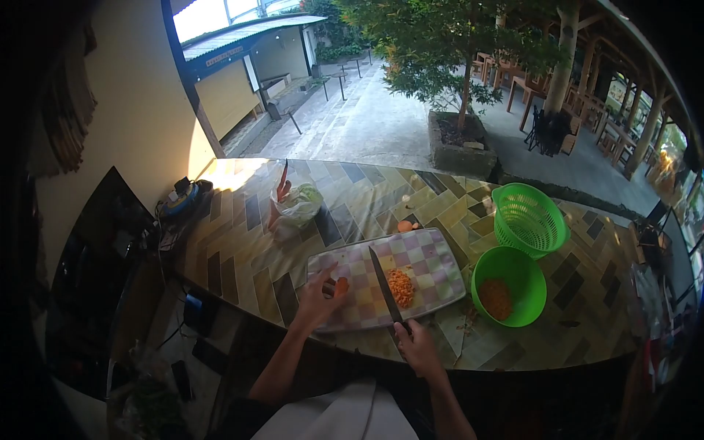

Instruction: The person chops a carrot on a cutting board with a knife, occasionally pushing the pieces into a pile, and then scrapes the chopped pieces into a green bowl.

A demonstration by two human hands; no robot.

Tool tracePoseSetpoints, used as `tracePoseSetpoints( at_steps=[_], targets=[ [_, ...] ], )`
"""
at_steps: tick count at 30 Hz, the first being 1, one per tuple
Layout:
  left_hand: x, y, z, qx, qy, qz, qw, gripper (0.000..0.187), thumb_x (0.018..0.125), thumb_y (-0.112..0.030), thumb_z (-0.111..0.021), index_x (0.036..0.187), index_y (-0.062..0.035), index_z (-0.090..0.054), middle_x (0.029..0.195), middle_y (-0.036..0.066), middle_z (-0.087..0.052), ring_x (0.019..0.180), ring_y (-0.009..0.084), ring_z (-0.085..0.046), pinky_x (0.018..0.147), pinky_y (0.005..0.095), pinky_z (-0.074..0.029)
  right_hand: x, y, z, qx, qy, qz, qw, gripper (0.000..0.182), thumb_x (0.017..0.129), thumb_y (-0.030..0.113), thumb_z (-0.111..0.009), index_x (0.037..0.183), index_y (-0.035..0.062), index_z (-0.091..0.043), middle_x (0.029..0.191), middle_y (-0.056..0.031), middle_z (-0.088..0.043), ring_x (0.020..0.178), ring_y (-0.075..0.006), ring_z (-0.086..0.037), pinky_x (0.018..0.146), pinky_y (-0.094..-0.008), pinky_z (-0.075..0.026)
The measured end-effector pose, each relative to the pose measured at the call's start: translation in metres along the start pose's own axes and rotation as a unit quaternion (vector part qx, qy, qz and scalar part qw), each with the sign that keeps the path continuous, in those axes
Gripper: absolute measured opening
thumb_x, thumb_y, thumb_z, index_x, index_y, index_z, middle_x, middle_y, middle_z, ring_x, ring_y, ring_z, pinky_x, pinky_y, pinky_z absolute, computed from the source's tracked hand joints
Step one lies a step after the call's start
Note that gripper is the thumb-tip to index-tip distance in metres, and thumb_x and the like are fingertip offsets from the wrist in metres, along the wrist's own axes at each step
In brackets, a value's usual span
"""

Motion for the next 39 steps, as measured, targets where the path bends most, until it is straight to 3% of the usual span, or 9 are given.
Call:
tracePoseSetpoints(
  at_steps=[6, 12, 15, 19, 22, 25, 28, 34, 39],
  targets=[
    [-0.006, -0.001, -0.009, 0.06, 0.087, 0.033, 0.994, 0.05, 0.082, 0.0, -0.066, 0.131, -0.0062, -0.06, 0.125, 0.019, -0.052, 0.101, 0.029, -0.062, 0.089, 0.0374, -0.052, -0.003, -0.006, -0.001, -0.06, -0.007, -0.01, 0.998, 0.035, 0.101, 0.035, -0.055, 0.088, 0.0017, -0.054, 0.066, -0.0017, -0.054, 0.057, -0.0091, -0.053, 0.051, -0.028, -0.042],
    [-0.004, -0.007, -0.004, 0.246, 0.104, -0.36, 0.894, 0.067, 0.071, 0.015, -0.057, 0.133, -0.0099, -0.058, 0.133, 0.014, -0.054, 0.128, 0.0353, -0.047, 0.105, 0.043, -0.044, -0.007, -0.009, 0.001, -0.054, 0.004, -0.024, 0.998, 0.036, 0.1, 0.035, -0.056, 0.089, 0.0012, -0.054, 0.068, -0.0024, -0.056, 0.059, -0.0102, -0.055, 0.054, -0.0286, -0.044],
    [0.004, -0.009, -0.008, 0.168, 0.185, -0.377, 0.892, 0.059, 0.073, 0.014, -0.058, 0.128, -0.0093, -0.058, 0.128, 0.013, -0.057, 0.125, 0.0329, -0.051, 0.103, 0.0427, -0.045, -0.006, -0.01, 0.002, -0.048, -0.003, -0.019, 0.999, 0.035, 0.1, 0.034, -0.056, 0.089, 0.0008, -0.054, 0.068, -0.0023, -0.057, 0.058, -0.0106, -0.055, 0.053, -0.0276, -0.044],
    [0.007, -0.015, -0.009, 0.135, 0.182, -0.266, 0.937, 0.039, 0.078, 0.005, -0.065, 0.116, -0.0055, -0.06, 0.114, 0.012, -0.063, 0.114, 0.0317, -0.058, 0.097, 0.0419, -0.048, -0.006, -0.014, 0.002, -0.057, -0.012, 0.0, 0.998, 0.024, 0.102, 0.028, -0.053, 0.096, 0.0051, -0.049, 0.06, 0.0029, -0.045, 0.046, -0.0054, -0.042, 0.041, -0.0236, -0.035],
    [0.004, -0.012, -0.015, 0.172, 0.155, -0.231, 0.945, 0.031, 0.08, -0.002, -0.07, 0.11, -0.0031, -0.063, 0.105, 0.011, -0.066, 0.102, 0.0305, -0.062, 0.091, 0.0398, -0.05, -0.015, -0.002, -0.004, -0.039, -0.005, -0.015, 0.999, 0.02, 0.101, 0.024, -0.052, 0.102, 0.0036, -0.048, 0.06, 0.0024, -0.046, 0.047, -0.0073, -0.048, 0.041, -0.026, -0.039],
    [-0.002, -0.008, -0.023, 0.149, 0.099, -0.245, 0.953, 0.031, 0.08, -0.005, -0.073, 0.11, -0.003, -0.067, 0.1, 0.01, -0.068, 0.092, 0.0271, -0.065, 0.083, 0.0359, -0.053, -0.016, 0.002, -0.009, -0.131, -0.013, -0.014, 0.991, 0.031, 0.1, 0.024, -0.052, 0.111, -0.0036, -0.047, 0.068, -0.0141, -0.062, 0.063, -0.0265, -0.066, 0.059, -0.0424, -0.05],
    [-0.008, -0.001, -0.031, 0.062, 0.052, -0.243, 0.967, 0.029, 0.08, -0.005, -0.074, 0.109, -0.0022, -0.07, 0.1, 0.012, -0.069, 0.094, 0.0274, -0.065, 0.081, 0.0353, -0.054, -0.01, 0.0, -0.016, -0.248, -0.052, 0.089, 0.963, 0.032, 0.099, 0.023, -0.05, 0.114, -0.0045, -0.048, 0.072, -0.0238, -0.064, 0.069, -0.0428, -0.064, 0.062, -0.0499, -0.049],
    [-0.012, 0.004, -0.036, 0.038, 0.052, -0.245, 0.967, 0.032, 0.083, -0.005, -0.07, 0.115, -0.0017, -0.07, 0.106, 0.014, -0.07, 0.101, 0.0308, -0.063, 0.089, 0.0363, -0.052, -0.014, 0.015, -0.025, -0.332, -0.066, 0.112, 0.935, 0.039, 0.101, 0.03, -0.049, 0.12, -0.0038, -0.048, 0.076, -0.0286, -0.063, 0.075, -0.0492, -0.062, 0.067, -0.057, -0.047],
    [-0.015, 0.002, -0.039, 0.057, 0.041, -0.269, 0.961, 0.032, 0.084, -0.007, -0.07, 0.116, -0.0037, -0.07, 0.107, 0.013, -0.07, 0.1, 0.0303, -0.063, 0.089, 0.0365, -0.052, -0.018, 0.02, -0.025, -0.328, -0.057, 0.078, 0.94, 0.031, 0.101, 0.028, -0.05, 0.106, -0.0023, -0.048, 0.083, -0.0317, -0.062, 0.084, -0.0519, -0.059, 0.07, -0.0584, -0.044]
  ],
)
Point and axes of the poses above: each hand's wrist, its own x-axis towards the middle knuckle, its own z-axis out of the back of the hand, y = z × x, the point moved 4 cm from there along x, towards the middle knuckle
